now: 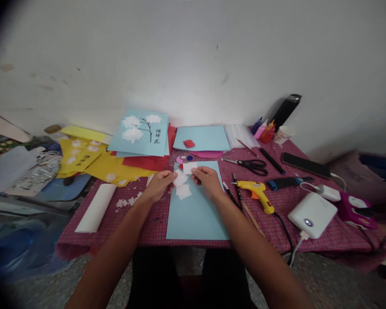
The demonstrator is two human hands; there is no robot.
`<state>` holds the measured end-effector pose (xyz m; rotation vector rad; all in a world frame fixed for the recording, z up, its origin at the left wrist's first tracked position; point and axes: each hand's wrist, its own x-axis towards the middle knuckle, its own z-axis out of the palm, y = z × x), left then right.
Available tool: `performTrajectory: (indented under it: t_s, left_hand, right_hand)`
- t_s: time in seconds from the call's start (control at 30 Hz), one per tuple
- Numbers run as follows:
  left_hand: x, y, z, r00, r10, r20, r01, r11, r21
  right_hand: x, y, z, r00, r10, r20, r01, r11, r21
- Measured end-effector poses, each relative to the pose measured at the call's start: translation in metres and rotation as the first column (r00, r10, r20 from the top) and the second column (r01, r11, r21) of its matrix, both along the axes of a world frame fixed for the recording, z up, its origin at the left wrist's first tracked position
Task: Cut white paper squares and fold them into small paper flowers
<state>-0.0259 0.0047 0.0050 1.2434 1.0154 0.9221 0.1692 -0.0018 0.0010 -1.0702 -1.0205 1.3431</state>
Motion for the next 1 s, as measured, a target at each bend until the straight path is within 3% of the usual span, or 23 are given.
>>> performTrajectory:
  t_s: [0.5, 0.73, 0.9, 1.0]
  left_hand:
    - [-0.001, 0.0, -0.001, 1.0, 0.012, -0.022, -0.011, 0.999, 0.033]
    - [0.0, 0.0, -0.001, 0.998, 0.029, -0.064, -0.026, 0.999, 0.041]
    - [-0.024, 0.001, 0.016, 0.979, 0.012, -0.205, 0.013, 0.993, 0.12]
    - [-0.047, 0.003, 0.027, 0.927, 0.15, -0.344, -0.081, 0.975, 0.207]
  right_hand:
    - [0.001, 0.0, 0.0, 0.995, 0.016, -0.095, -0.017, 1.0, -0.007]
    - [0.0, 0.0, 0.001, 0.998, 0.02, -0.055, -0.021, 1.0, -0.01]
    - [0.001, 0.001, 0.0, 1.0, 0.015, -0.019, -0.015, 1.0, -0.015]
    - [0.001, 0.002, -0.003, 1.0, 0.017, -0.017, -0.018, 1.0, -0.015]
